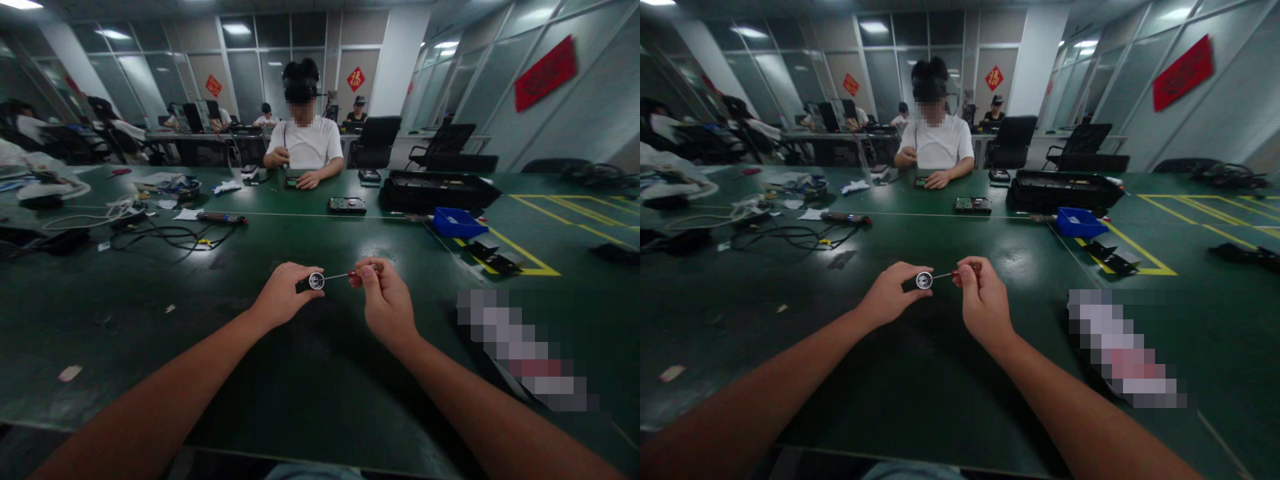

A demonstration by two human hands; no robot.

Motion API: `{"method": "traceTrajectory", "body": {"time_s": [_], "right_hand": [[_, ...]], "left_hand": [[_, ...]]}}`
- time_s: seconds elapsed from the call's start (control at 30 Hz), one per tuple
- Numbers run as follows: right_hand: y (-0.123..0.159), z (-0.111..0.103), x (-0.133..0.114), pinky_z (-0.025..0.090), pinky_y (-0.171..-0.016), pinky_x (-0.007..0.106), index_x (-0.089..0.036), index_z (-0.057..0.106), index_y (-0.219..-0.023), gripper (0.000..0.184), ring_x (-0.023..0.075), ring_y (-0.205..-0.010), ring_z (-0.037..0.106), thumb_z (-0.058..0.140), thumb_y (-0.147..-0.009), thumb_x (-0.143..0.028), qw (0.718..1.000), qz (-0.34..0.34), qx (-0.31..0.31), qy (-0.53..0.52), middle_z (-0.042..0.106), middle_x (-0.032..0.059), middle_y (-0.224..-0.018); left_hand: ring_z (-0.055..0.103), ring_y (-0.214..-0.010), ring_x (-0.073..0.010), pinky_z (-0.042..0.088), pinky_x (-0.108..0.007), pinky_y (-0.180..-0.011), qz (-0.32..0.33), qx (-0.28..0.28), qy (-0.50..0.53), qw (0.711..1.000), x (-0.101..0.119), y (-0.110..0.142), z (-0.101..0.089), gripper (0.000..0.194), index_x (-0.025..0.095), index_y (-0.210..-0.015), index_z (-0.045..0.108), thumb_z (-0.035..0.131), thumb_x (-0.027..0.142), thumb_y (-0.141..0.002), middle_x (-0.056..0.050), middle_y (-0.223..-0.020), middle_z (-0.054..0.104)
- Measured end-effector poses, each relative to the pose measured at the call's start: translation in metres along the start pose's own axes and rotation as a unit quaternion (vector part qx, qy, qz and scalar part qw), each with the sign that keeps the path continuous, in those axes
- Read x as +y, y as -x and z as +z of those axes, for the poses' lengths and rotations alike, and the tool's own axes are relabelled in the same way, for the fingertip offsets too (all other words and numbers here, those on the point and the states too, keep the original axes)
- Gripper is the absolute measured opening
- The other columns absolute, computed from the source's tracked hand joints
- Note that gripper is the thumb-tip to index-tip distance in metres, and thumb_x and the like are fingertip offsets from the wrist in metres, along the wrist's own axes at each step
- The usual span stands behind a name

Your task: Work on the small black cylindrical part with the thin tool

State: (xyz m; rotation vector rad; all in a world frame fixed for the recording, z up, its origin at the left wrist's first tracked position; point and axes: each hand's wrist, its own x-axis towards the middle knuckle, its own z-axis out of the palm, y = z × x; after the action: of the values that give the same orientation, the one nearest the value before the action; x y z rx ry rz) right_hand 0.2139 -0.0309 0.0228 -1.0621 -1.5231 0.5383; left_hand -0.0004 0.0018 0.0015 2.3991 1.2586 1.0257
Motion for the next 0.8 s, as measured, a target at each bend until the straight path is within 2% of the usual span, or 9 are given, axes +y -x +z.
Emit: {"method": "traceTrajectory", "body": {"time_s": [0.17, 0.27, 0.37, 0.47, 0.57, 0.7, 0.8], "right_hand": [[0.000, -0.004, -0.006, 0.053, -0.069, 0.031, -0.022, 0.062, -0.104, 0.018, 0.0179, -0.075, 0.071, 0.050, -0.101, -0.035, 0.996, -0.042, -0.045, 0.071, 0.073, 0.0031, -0.083], [0.000, -0.006, -0.010, 0.048, -0.059, 0.028, -0.022, 0.065, -0.089, 0.018, 0.0154, -0.062, 0.066, 0.062, -0.095, -0.040, 0.987, -0.066, -0.041, 0.142, 0.072, 0.0006, -0.073], [0.000, -0.008, -0.012, 0.040, -0.050, 0.026, -0.022, 0.061, -0.070, 0.031, 0.0116, -0.048, 0.056, 0.070, -0.089, -0.045, 0.979, -0.086, -0.017, 0.185, 0.064, -0.0027, -0.059], [0.001, -0.007, -0.011, 0.036, -0.047, 0.025, -0.022, 0.058, -0.063, 0.039, 0.0104, -0.044, 0.051, 0.071, -0.088, -0.049, 0.973, -0.106, -0.012, 0.203, 0.057, -0.0040, -0.052], [0.002, -0.006, -0.009, 0.038, -0.048, 0.026, -0.022, 0.061, -0.068, 0.035, 0.0119, -0.047, 0.055, 0.071, -0.088, -0.048, 0.972, -0.116, -0.021, 0.202, 0.061, -0.0026, -0.057], [0.002, -0.006, -0.011, 0.051, -0.066, 0.029, -0.021, 0.064, -0.094, 0.009, 0.0174, -0.072, 0.069, 0.061, -0.093, -0.028, 0.970, -0.153, -0.070, 0.176, 0.072, 0.0042, -0.083], [0.001, -0.007, -0.015, 0.054, -0.074, 0.032, -0.019, 0.062, -0.100, 0.010, 0.0195, -0.081, 0.069, 0.055, -0.093, -0.021, 0.963, -0.181, -0.110, 0.165, 0.071, 0.0067, -0.090]], "left_hand": [[0.066, -0.106, -0.0246, 0.049, -0.044, -0.095, 0.013, 0.004, -0.007, 1.000, -0.004, 0.001, 0.001, 0.040, 0.026, -0.122, 0.069, 0.080, 0.032, -0.084, -0.004, -0.114, 0.075], [0.066, -0.107, -0.0245, 0.048, -0.044, -0.096, 0.013, 0.003, -0.006, 1.000, -0.005, 0.001, 0.001, 0.041, 0.026, -0.122, 0.069, 0.080, 0.033, -0.084, -0.003, -0.114, 0.075], [0.066, -0.107, -0.0248, 0.048, -0.044, -0.097, 0.011, 0.004, -0.004, 1.000, -0.004, 0.001, 0.001, 0.041, 0.026, -0.123, 0.069, 0.080, 0.033, -0.084, -0.004, -0.115, 0.075], [0.066, -0.107, -0.0248, 0.049, -0.044, -0.097, 0.006, 0.005, -0.005, 1.000, -0.002, 0.001, 0.001, 0.039, 0.026, -0.122, 0.070, 0.079, 0.032, -0.085, -0.004, -0.114, 0.075], [0.067, -0.106, -0.0248, 0.049, -0.044, -0.097, 0.000, 0.003, -0.003, 1.000, -0.001, 0.001, 0.000, 0.038, 0.026, -0.121, 0.070, 0.079, 0.031, -0.085, -0.004, -0.114, 0.076], [0.067, -0.107, -0.0250, 0.049, -0.043, -0.096, 0.004, 0.006, -0.003, 1.000, -0.001, 0.001, 0.000, 0.039, 0.024, -0.121, 0.070, 0.080, 0.030, -0.084, -0.004, -0.113, 0.076], [0.067, -0.106, -0.0250, 0.049, -0.042, -0.094, 0.005, 0.007, -0.008, 1.000, -0.002, 0.001, 0.001, 0.039, 0.023, -0.121, 0.070, 0.080, 0.030, -0.083, -0.005, -0.113, 0.076]]}}
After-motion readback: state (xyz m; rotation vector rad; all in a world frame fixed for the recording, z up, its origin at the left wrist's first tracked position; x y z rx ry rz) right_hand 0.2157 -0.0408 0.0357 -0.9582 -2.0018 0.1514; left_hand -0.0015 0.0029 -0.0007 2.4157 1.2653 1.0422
